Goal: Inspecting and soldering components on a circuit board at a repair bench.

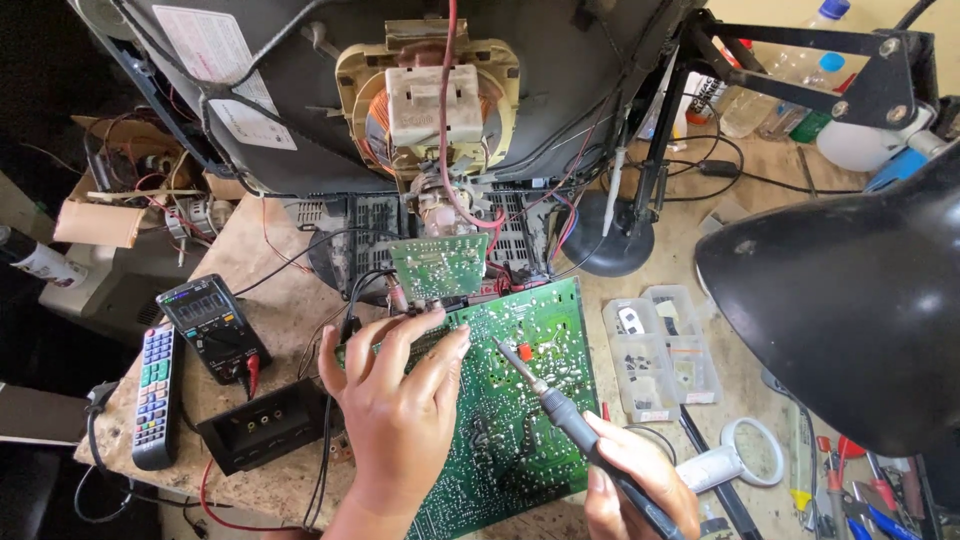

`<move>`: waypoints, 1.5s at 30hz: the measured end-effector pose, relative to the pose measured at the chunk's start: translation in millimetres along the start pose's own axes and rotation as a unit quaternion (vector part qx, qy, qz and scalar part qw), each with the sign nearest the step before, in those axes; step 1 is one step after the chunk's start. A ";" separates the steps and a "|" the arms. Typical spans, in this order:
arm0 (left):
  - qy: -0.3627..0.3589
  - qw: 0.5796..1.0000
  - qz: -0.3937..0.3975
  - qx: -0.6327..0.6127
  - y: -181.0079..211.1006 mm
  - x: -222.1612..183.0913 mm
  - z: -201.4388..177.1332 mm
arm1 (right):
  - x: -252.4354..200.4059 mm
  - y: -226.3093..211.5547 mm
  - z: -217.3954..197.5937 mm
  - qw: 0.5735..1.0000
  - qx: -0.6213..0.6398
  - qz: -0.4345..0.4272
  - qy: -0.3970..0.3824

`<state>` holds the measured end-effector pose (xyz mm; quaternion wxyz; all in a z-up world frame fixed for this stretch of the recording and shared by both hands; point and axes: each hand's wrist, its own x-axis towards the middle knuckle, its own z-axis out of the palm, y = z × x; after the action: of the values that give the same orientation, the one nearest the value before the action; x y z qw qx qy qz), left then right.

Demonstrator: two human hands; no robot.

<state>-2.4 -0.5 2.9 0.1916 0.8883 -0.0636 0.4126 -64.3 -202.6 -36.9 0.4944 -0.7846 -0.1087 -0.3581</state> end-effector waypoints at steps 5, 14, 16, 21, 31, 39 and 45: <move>0.030 0.999 -0.011 0.019 -2.0 -1.9 -7.6 | 4.1 -8.8 -3.9 0.998 0.036 0.050 -0.004; 0.019 1.000 -0.010 0.015 -1.3 -1.3 -9.4 | 1.6 2.7 4.5 0.999 -0.033 -0.005 -0.012; 0.018 1.000 -0.011 0.014 -2.5 -1.9 -10.8 | -1.1 5.1 9.4 1.000 -0.023 0.001 0.005; 0.016 1.000 -0.010 0.018 -6.5 -3.9 -9.3 | 2.0 6.1 11.5 0.999 0.029 -0.015 -0.008; 0.010 1.000 0.012 0.007 -5.2 -1.7 -0.6 | 3.1 2.7 12.0 1.000 0.001 0.002 0.002; 0.015 1.000 0.018 0.016 -3.5 -0.4 0.2 | 1.8 1.9 13.5 1.000 -0.020 0.020 0.009; 0.011 1.000 0.016 0.021 -3.9 -0.9 1.7 | 3.9 7.2 9.6 1.000 0.029 -0.006 -0.010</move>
<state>-0.7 2.3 0.1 0.1669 0.8865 -0.0672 0.4263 -53.3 -198.6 -41.7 0.5134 -0.7730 -0.1287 -0.3498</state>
